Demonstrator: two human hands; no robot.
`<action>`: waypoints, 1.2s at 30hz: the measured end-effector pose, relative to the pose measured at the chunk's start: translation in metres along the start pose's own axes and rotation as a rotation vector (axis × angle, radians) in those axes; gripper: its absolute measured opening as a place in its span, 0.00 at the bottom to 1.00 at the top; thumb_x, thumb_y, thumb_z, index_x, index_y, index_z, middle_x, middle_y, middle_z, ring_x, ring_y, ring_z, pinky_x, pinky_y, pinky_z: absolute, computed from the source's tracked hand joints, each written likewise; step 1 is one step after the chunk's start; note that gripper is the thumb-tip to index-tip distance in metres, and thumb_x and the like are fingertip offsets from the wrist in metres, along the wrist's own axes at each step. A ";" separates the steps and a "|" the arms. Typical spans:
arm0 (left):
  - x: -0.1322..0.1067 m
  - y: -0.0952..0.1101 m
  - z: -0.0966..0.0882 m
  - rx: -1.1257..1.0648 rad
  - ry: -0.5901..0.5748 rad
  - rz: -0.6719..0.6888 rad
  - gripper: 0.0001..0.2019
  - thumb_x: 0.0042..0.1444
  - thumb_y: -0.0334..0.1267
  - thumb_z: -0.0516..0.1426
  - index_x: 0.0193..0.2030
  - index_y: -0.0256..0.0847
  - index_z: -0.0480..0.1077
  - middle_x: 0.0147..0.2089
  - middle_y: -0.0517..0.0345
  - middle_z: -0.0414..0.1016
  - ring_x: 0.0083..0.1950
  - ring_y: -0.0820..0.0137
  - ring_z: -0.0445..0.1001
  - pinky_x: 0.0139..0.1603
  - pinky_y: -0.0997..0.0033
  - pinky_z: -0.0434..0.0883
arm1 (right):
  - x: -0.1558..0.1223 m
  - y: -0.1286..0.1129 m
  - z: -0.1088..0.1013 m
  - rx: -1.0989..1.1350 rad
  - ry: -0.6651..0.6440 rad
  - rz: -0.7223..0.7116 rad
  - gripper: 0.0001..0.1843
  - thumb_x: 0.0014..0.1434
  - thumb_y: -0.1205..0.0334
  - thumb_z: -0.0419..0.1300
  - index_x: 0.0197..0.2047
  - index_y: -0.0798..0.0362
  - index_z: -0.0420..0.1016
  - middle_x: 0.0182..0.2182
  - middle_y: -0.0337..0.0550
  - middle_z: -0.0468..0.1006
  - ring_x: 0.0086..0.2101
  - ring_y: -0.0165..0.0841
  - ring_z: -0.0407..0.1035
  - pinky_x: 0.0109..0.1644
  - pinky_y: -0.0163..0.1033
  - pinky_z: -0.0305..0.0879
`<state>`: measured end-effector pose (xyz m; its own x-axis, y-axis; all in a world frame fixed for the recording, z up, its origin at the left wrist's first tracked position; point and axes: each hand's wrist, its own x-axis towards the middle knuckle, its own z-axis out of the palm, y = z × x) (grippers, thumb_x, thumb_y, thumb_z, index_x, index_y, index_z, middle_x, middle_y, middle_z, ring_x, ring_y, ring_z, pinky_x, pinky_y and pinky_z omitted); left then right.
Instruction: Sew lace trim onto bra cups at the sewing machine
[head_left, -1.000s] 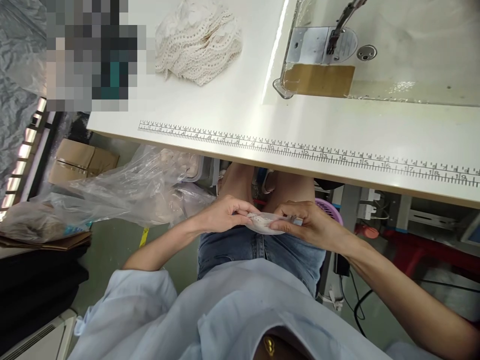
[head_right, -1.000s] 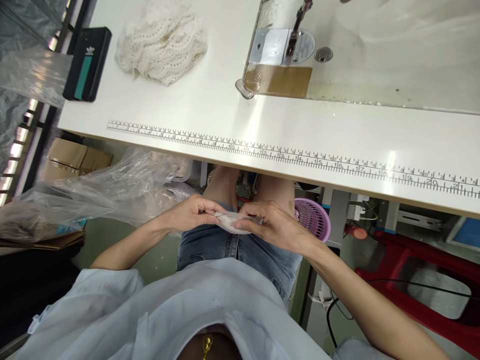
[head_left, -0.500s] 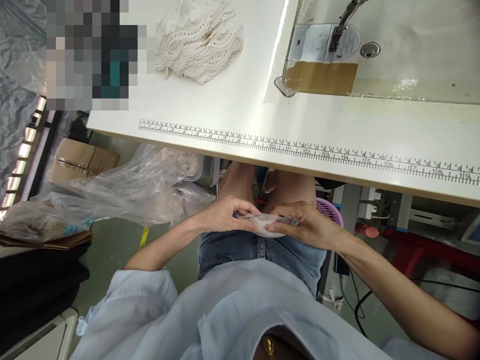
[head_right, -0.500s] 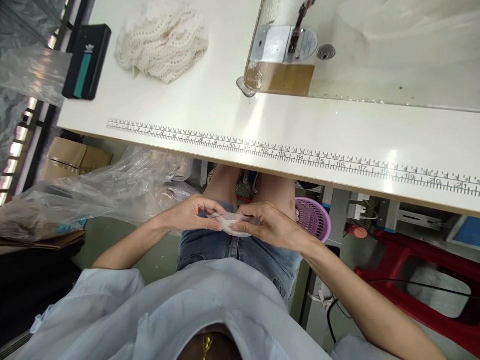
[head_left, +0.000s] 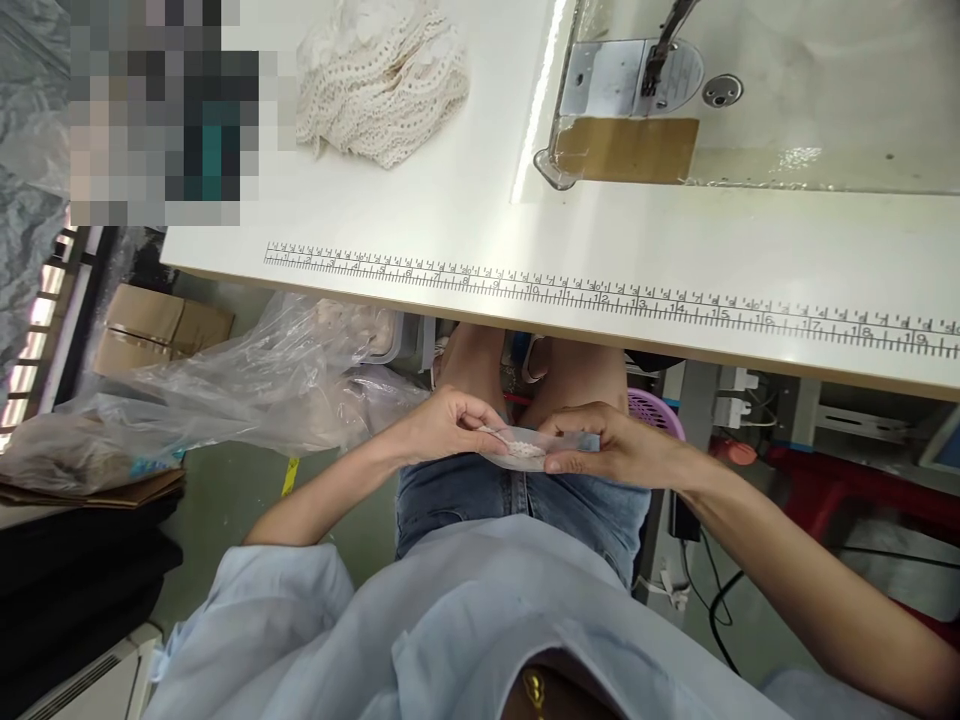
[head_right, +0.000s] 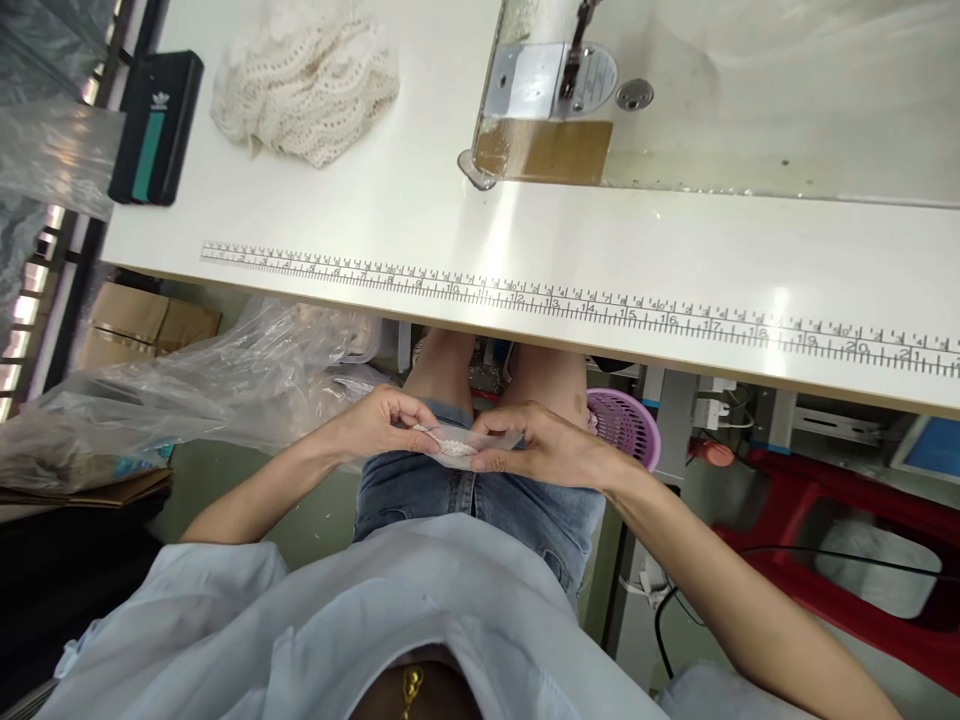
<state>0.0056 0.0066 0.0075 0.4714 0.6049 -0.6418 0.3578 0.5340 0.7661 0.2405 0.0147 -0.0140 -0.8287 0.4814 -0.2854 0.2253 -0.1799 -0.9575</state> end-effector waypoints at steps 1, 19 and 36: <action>0.000 0.000 0.001 0.011 0.004 0.004 0.11 0.43 0.38 0.66 0.33 0.34 0.78 0.27 0.58 0.78 0.26 0.78 0.70 0.28 0.80 0.64 | 0.001 0.000 0.002 -0.007 0.014 -0.006 0.13 0.56 0.52 0.62 0.38 0.53 0.76 0.33 0.40 0.78 0.33 0.32 0.70 0.35 0.34 0.63; -0.009 0.003 -0.002 0.161 -0.026 0.136 0.19 0.50 0.34 0.61 0.51 0.34 0.72 0.39 0.52 0.81 0.40 0.70 0.77 0.42 0.76 0.69 | 0.002 0.003 0.005 -0.057 0.120 0.041 0.15 0.57 0.49 0.59 0.33 0.53 0.75 0.27 0.39 0.76 0.28 0.30 0.67 0.29 0.32 0.60; -0.004 0.004 -0.004 0.165 -0.002 0.101 0.12 0.49 0.40 0.62 0.38 0.34 0.76 0.33 0.57 0.77 0.32 0.75 0.70 0.33 0.77 0.63 | 0.007 -0.003 0.003 -0.090 0.103 0.009 0.14 0.58 0.51 0.59 0.33 0.54 0.75 0.28 0.40 0.76 0.29 0.31 0.69 0.31 0.33 0.62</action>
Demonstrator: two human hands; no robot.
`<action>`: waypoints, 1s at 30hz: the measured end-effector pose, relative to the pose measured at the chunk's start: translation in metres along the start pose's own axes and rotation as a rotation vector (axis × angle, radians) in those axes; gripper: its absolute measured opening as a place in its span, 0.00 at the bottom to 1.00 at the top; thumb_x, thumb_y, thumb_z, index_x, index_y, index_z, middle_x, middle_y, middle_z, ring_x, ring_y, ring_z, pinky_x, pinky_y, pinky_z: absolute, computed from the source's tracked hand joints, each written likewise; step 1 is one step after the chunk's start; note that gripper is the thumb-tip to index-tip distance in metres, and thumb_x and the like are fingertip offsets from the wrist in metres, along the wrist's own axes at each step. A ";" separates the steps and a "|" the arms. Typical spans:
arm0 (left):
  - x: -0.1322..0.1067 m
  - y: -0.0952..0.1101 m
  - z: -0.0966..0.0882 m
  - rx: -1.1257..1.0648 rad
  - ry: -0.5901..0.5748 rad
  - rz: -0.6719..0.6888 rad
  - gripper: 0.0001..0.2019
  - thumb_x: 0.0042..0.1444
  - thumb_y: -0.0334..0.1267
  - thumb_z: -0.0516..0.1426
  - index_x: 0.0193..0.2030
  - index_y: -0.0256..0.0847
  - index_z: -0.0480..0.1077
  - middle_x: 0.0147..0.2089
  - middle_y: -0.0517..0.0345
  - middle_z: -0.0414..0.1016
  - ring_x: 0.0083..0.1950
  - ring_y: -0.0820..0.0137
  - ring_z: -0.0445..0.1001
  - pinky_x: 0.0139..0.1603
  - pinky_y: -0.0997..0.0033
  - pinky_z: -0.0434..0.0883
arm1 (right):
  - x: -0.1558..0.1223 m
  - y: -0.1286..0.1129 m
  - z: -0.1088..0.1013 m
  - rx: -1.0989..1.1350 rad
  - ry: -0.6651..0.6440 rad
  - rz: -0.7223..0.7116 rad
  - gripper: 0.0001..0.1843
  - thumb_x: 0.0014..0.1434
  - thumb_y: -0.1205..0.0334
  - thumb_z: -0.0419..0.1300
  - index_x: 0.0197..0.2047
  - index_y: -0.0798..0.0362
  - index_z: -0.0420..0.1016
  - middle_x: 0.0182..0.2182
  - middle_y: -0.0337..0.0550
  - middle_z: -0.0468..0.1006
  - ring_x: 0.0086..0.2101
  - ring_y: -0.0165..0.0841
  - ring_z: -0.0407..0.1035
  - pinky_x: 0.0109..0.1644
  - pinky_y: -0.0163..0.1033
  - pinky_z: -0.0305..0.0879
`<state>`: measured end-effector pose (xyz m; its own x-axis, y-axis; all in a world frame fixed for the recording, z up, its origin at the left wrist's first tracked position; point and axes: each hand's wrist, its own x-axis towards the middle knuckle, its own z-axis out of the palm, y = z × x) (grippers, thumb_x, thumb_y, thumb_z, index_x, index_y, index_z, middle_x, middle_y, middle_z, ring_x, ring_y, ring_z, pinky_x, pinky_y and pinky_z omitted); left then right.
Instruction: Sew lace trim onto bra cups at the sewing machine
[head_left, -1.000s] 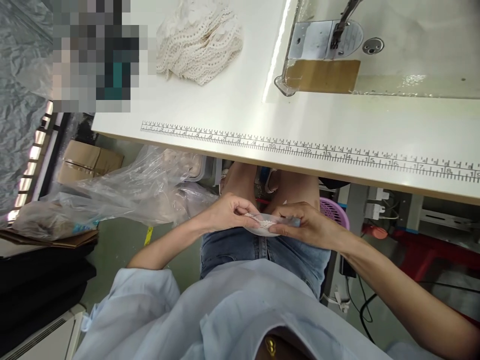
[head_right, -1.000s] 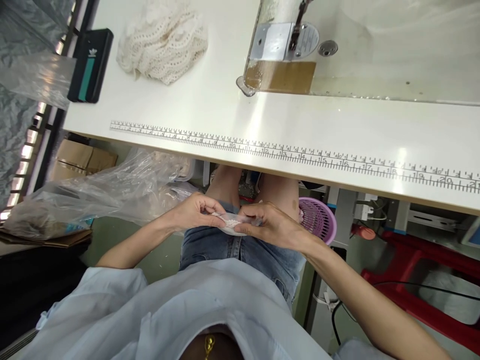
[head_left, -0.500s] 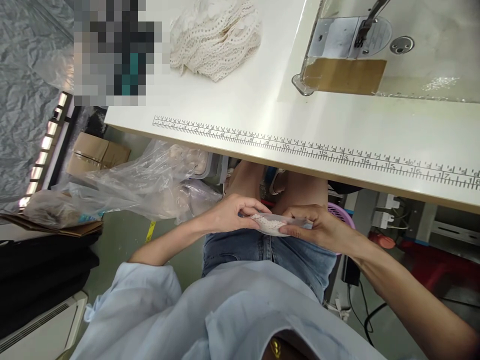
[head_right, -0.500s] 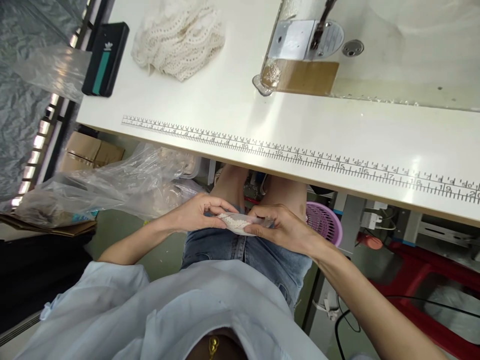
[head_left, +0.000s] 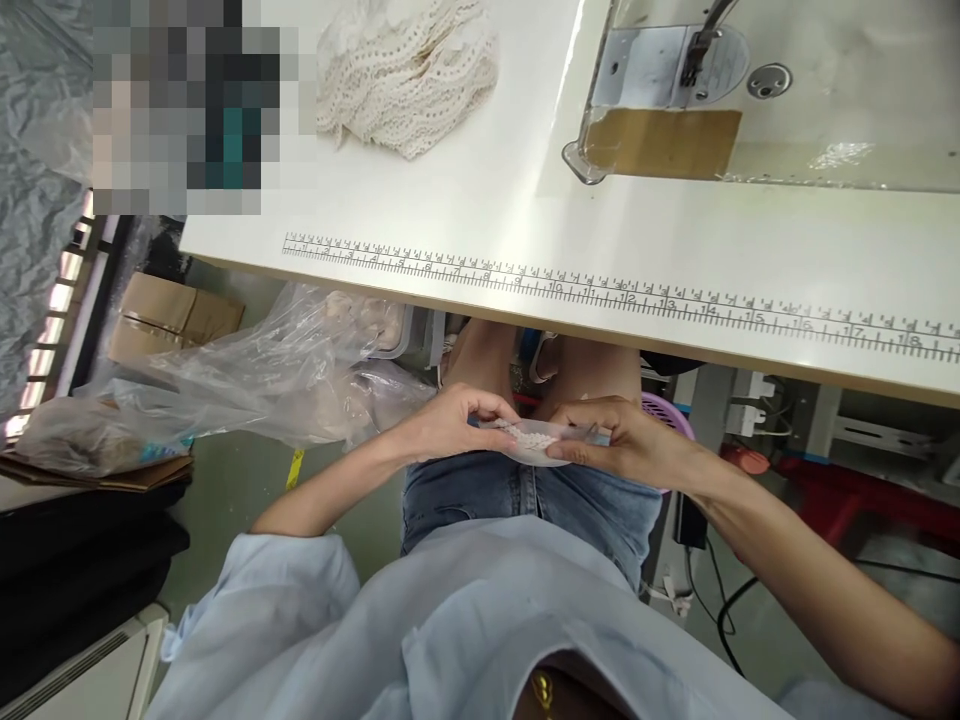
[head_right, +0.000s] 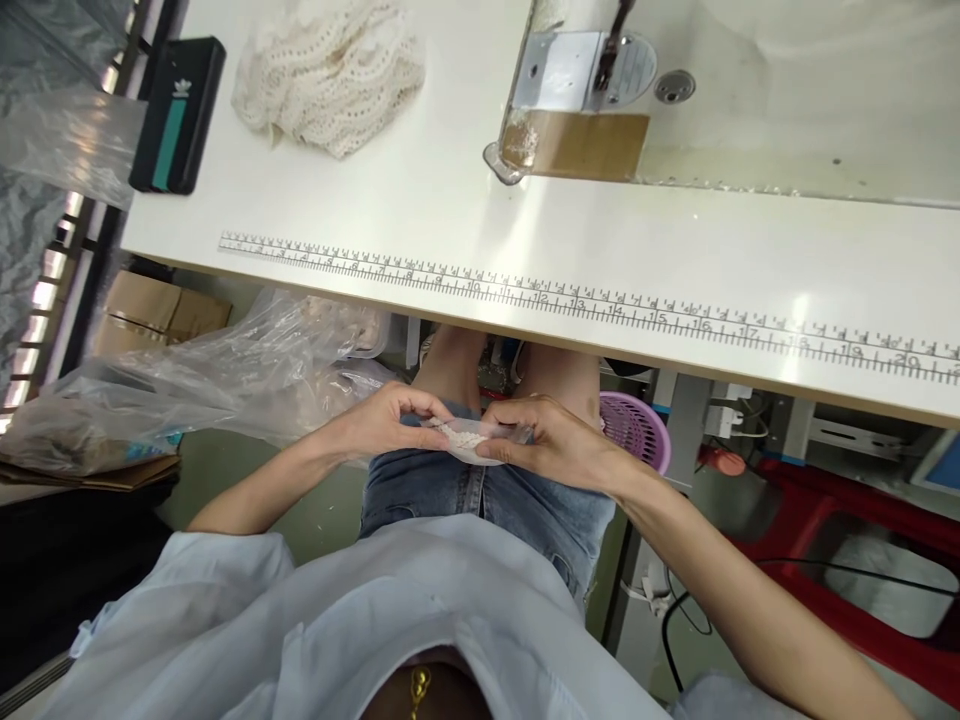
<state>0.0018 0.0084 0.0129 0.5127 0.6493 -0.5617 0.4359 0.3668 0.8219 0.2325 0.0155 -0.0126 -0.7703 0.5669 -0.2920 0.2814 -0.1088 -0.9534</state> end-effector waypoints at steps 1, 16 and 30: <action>0.001 0.000 0.000 -0.008 -0.005 -0.003 0.12 0.49 0.40 0.63 0.38 0.34 0.76 0.32 0.58 0.76 0.31 0.75 0.69 0.32 0.78 0.62 | 0.000 0.001 0.000 0.000 0.000 -0.002 0.14 0.58 0.51 0.59 0.33 0.54 0.75 0.27 0.39 0.76 0.29 0.31 0.69 0.31 0.33 0.61; 0.002 0.003 0.005 0.007 0.050 -0.042 0.11 0.48 0.39 0.63 0.36 0.34 0.78 0.27 0.60 0.77 0.28 0.77 0.69 0.31 0.79 0.64 | -0.007 0.004 -0.008 0.056 0.009 0.051 0.16 0.58 0.49 0.58 0.34 0.56 0.75 0.31 0.45 0.78 0.32 0.35 0.69 0.34 0.37 0.62; 0.001 -0.001 0.008 -0.192 0.059 -0.059 0.12 0.50 0.40 0.63 0.36 0.33 0.78 0.31 0.55 0.78 0.30 0.75 0.71 0.33 0.78 0.67 | -0.006 0.009 -0.007 0.038 -0.005 0.012 0.16 0.57 0.48 0.60 0.35 0.53 0.75 0.30 0.41 0.78 0.32 0.33 0.70 0.34 0.35 0.64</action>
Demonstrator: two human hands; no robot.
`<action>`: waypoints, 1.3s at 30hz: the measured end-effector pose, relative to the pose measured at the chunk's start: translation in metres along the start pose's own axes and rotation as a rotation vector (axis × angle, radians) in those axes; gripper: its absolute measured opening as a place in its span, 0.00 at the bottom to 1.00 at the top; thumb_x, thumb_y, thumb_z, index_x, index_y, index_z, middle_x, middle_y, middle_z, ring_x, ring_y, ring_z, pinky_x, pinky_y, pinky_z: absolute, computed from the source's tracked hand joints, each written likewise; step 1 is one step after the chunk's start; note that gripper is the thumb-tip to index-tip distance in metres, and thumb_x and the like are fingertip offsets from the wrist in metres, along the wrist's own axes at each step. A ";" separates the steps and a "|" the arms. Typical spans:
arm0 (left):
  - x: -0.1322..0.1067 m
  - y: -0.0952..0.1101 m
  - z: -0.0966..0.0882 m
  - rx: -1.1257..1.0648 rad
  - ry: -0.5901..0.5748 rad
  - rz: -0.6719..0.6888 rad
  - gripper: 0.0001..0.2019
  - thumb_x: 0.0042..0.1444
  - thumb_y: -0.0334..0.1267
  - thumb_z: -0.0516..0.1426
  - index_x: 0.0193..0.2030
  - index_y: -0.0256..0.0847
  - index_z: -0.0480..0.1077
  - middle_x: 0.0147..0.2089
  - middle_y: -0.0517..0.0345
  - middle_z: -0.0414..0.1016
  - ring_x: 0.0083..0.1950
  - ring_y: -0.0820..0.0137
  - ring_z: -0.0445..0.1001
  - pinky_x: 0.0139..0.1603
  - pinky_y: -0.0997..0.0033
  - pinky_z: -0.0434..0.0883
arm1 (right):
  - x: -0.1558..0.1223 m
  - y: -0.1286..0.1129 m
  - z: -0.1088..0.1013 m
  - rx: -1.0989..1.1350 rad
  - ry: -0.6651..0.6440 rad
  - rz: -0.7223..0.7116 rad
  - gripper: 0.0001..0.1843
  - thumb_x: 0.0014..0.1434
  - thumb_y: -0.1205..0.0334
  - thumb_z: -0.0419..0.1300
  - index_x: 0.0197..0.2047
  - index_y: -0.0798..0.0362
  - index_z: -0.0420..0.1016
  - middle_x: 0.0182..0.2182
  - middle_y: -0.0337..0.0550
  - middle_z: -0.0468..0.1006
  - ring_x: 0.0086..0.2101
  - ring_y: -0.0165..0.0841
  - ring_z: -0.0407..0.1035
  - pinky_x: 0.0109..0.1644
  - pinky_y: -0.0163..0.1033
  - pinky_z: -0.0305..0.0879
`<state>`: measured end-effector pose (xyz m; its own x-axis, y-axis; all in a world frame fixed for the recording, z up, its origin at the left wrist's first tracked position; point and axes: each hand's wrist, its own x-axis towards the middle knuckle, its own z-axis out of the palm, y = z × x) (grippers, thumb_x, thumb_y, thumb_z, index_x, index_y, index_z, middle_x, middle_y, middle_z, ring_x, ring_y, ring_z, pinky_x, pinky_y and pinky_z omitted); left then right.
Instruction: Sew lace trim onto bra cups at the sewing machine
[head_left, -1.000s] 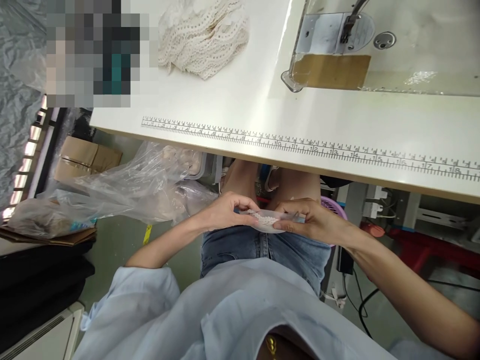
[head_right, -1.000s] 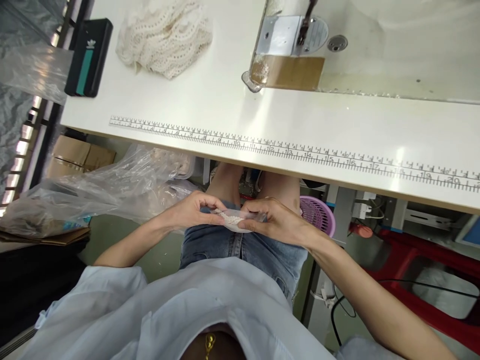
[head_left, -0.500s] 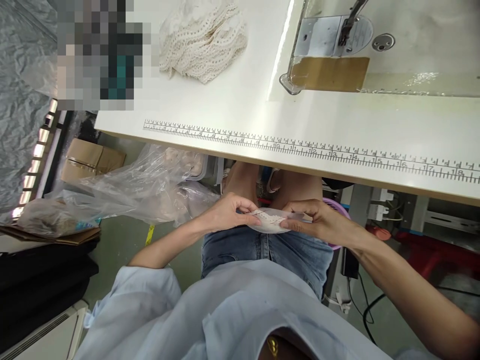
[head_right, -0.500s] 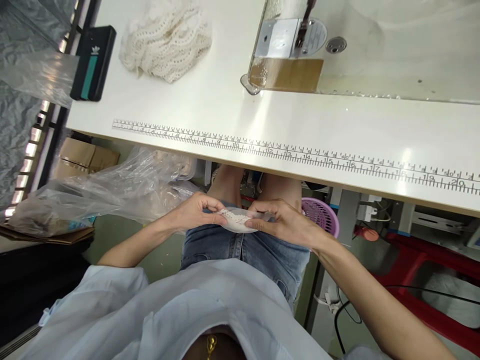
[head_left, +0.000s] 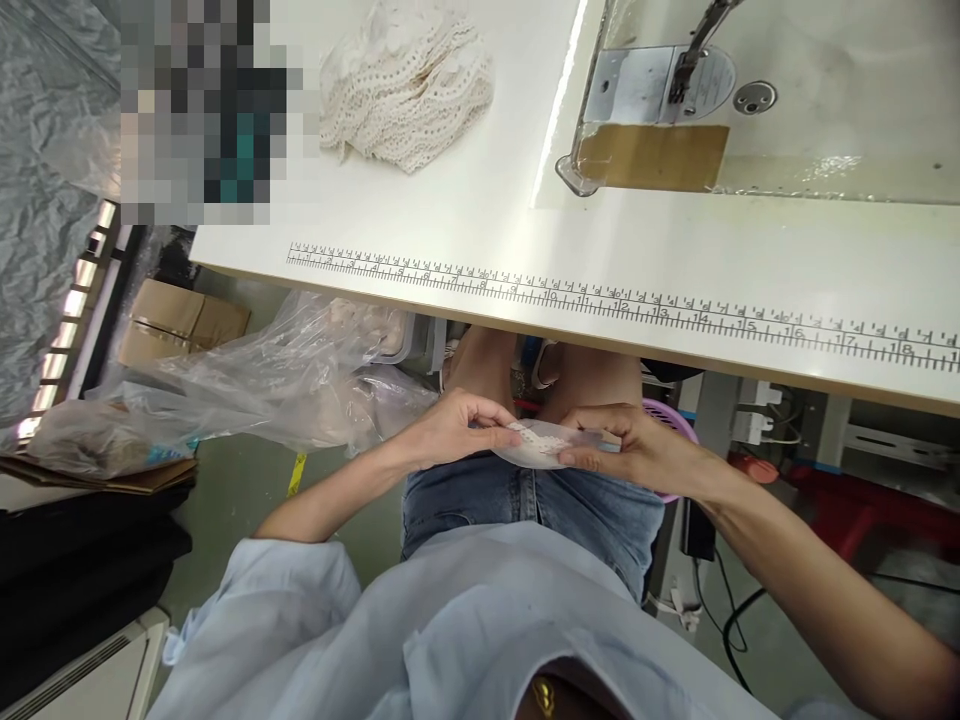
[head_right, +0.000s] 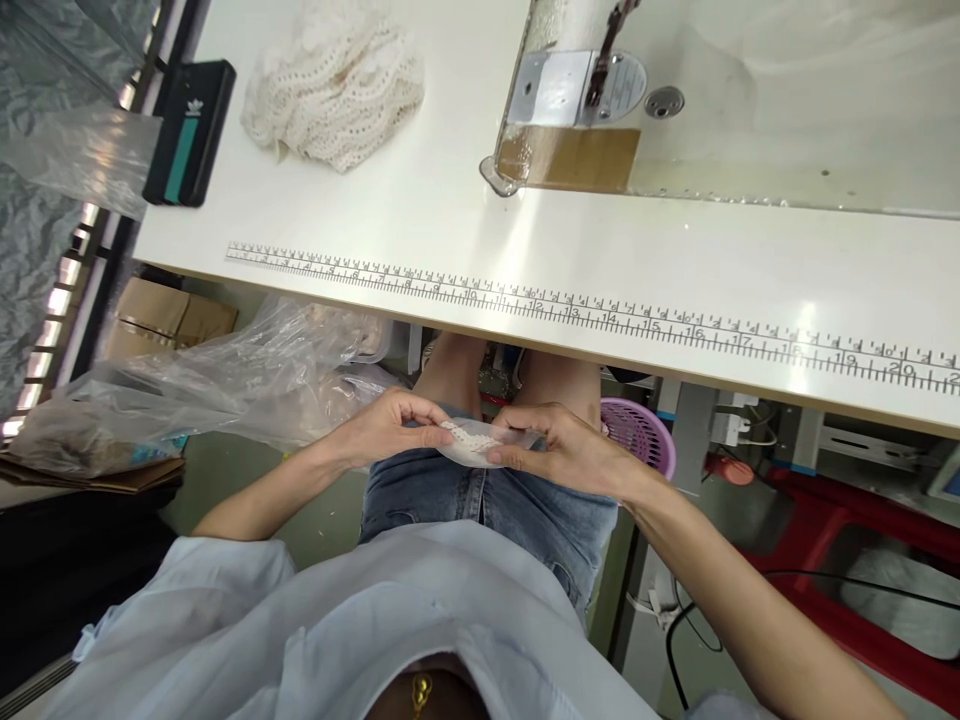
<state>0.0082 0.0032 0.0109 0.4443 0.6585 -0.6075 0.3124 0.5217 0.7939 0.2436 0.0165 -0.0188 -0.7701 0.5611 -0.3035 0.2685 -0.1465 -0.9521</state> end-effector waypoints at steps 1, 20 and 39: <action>0.000 0.000 0.000 0.000 0.001 0.003 0.12 0.50 0.40 0.63 0.36 0.33 0.78 0.31 0.55 0.78 0.30 0.75 0.71 0.33 0.78 0.66 | 0.001 -0.001 0.001 0.014 -0.002 -0.013 0.15 0.57 0.49 0.60 0.35 0.53 0.75 0.30 0.41 0.78 0.32 0.33 0.70 0.34 0.35 0.64; -0.005 -0.001 -0.002 0.041 0.071 0.020 0.11 0.50 0.40 0.62 0.34 0.33 0.77 0.32 0.55 0.79 0.30 0.76 0.72 0.30 0.79 0.66 | 0.007 0.000 0.005 -0.018 -0.021 -0.066 0.12 0.58 0.53 0.59 0.36 0.53 0.74 0.31 0.40 0.76 0.33 0.32 0.69 0.35 0.35 0.62; 0.007 0.013 -0.003 0.023 -0.009 -0.087 0.10 0.42 0.37 0.67 0.31 0.34 0.78 0.25 0.59 0.76 0.26 0.78 0.70 0.29 0.80 0.65 | 0.009 -0.009 -0.007 -0.058 -0.079 -0.100 0.17 0.61 0.51 0.54 0.33 0.55 0.73 0.25 0.38 0.70 0.27 0.29 0.63 0.30 0.34 0.56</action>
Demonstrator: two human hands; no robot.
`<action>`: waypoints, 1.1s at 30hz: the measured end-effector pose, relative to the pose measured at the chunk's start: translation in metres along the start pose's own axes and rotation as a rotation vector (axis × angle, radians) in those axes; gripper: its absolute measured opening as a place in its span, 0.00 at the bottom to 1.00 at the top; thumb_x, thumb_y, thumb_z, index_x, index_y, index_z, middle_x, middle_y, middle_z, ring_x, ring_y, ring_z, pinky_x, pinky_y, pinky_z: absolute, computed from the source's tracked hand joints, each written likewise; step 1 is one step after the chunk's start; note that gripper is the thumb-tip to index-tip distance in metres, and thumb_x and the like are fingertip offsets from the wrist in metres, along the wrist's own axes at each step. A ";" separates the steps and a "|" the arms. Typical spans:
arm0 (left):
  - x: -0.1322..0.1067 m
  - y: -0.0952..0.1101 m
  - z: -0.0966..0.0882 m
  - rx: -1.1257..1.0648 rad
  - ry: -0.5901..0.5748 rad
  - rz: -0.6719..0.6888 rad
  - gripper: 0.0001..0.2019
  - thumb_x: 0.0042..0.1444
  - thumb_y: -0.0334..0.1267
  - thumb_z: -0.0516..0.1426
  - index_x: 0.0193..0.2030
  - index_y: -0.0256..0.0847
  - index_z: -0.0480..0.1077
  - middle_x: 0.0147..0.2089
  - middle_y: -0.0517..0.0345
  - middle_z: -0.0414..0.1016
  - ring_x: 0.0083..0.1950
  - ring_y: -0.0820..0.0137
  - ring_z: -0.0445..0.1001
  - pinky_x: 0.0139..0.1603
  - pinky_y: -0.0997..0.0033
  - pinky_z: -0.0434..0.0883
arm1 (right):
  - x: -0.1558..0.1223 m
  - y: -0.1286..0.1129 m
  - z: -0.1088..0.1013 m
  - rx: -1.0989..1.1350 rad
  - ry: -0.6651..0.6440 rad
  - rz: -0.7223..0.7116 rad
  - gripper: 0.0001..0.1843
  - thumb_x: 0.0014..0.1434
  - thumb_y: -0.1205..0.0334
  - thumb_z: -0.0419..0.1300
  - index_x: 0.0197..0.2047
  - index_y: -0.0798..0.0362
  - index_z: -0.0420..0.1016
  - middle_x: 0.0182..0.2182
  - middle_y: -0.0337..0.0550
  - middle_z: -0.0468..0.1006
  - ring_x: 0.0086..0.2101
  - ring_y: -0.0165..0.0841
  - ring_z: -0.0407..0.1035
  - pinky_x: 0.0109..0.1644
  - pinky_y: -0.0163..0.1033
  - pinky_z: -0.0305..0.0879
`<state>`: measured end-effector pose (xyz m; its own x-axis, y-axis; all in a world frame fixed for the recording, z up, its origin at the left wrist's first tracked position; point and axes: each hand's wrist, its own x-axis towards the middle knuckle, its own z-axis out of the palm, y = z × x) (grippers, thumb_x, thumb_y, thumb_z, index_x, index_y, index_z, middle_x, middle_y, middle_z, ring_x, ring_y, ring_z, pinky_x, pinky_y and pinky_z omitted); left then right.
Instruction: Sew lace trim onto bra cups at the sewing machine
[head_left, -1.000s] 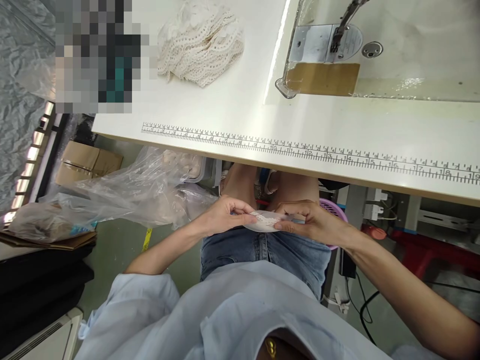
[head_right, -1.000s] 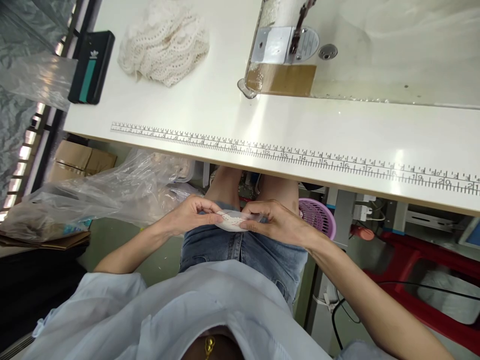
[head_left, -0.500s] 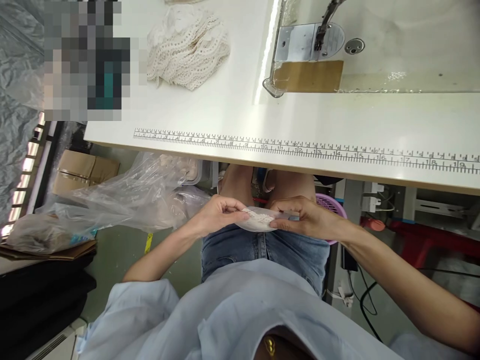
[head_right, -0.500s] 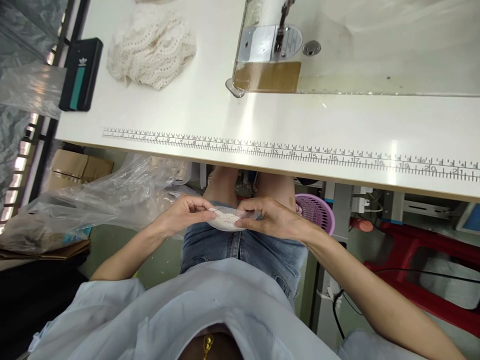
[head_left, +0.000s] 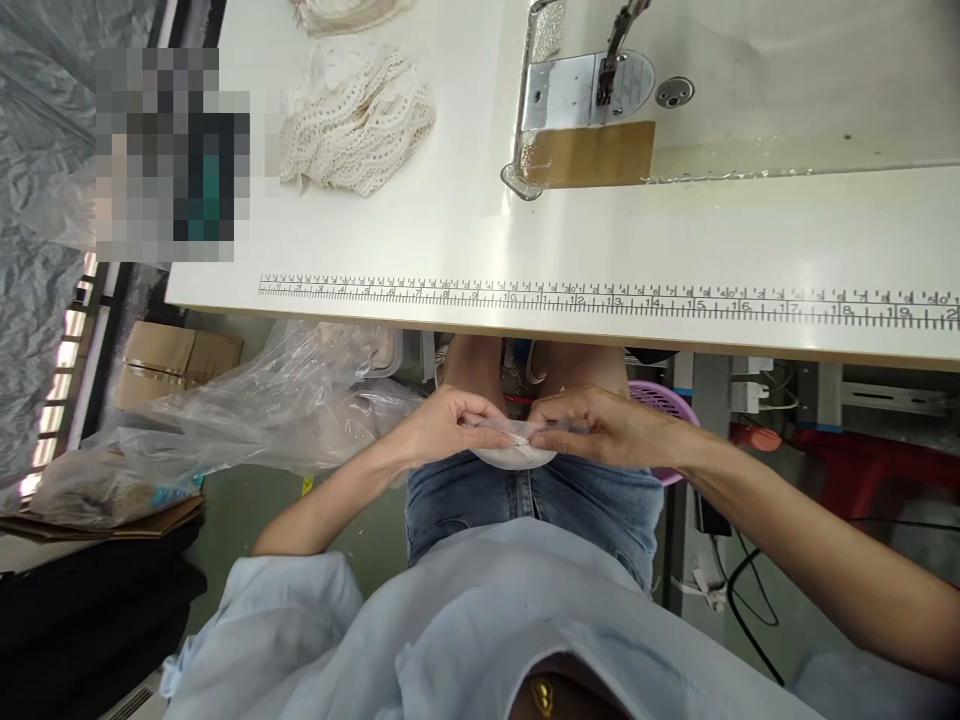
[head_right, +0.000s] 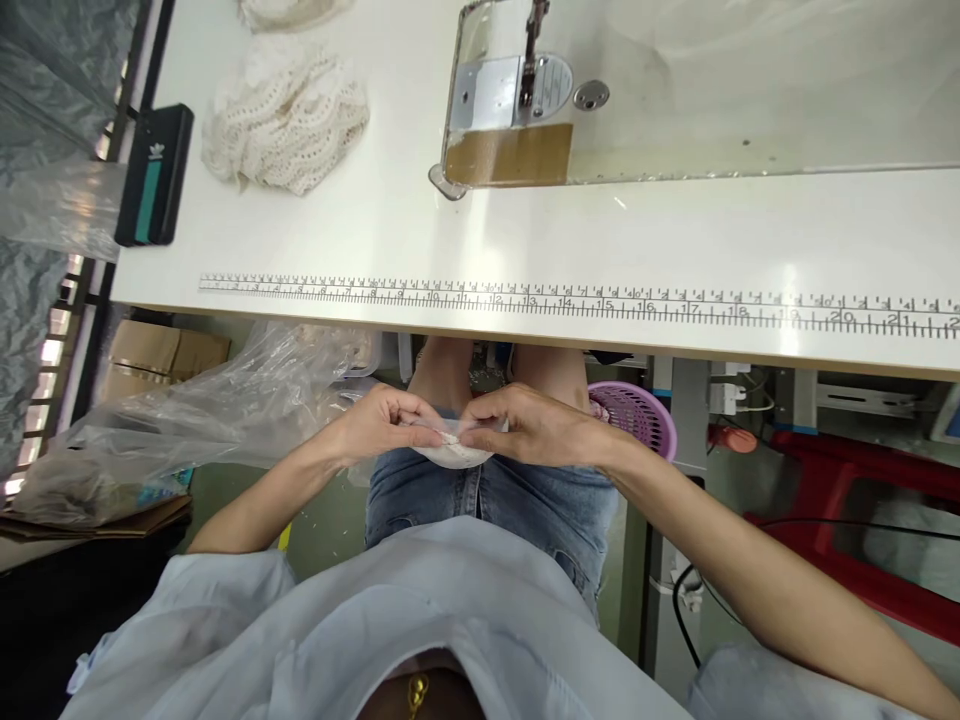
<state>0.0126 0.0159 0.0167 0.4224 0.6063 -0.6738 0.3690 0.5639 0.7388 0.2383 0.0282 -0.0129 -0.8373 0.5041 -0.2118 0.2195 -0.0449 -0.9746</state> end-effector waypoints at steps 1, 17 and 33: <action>0.000 -0.001 -0.001 -0.034 0.006 -0.017 0.10 0.42 0.37 0.67 0.31 0.34 0.78 0.26 0.58 0.77 0.27 0.77 0.71 0.30 0.79 0.66 | -0.003 0.001 -0.003 0.030 -0.017 0.015 0.16 0.61 0.50 0.54 0.34 0.55 0.74 0.27 0.39 0.72 0.28 0.29 0.64 0.31 0.34 0.58; -0.008 -0.011 -0.005 -0.213 0.083 -0.101 0.13 0.38 0.40 0.69 0.28 0.33 0.76 0.26 0.58 0.77 0.28 0.76 0.73 0.31 0.78 0.68 | -0.005 0.008 0.008 0.069 0.084 0.061 0.13 0.56 0.52 0.61 0.37 0.52 0.76 0.33 0.41 0.79 0.35 0.35 0.72 0.37 0.37 0.66; -0.013 -0.015 -0.007 -0.195 0.007 -0.122 0.13 0.38 0.38 0.69 0.31 0.33 0.77 0.29 0.54 0.79 0.29 0.74 0.74 0.33 0.77 0.70 | -0.009 0.011 -0.002 0.229 -0.081 0.017 0.16 0.60 0.51 0.57 0.38 0.55 0.76 0.33 0.43 0.78 0.36 0.33 0.70 0.40 0.37 0.64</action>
<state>-0.0039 0.0033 0.0141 0.3789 0.5306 -0.7582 0.2494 0.7305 0.6358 0.2496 0.0246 -0.0214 -0.8740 0.4311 -0.2242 0.1222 -0.2515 -0.9601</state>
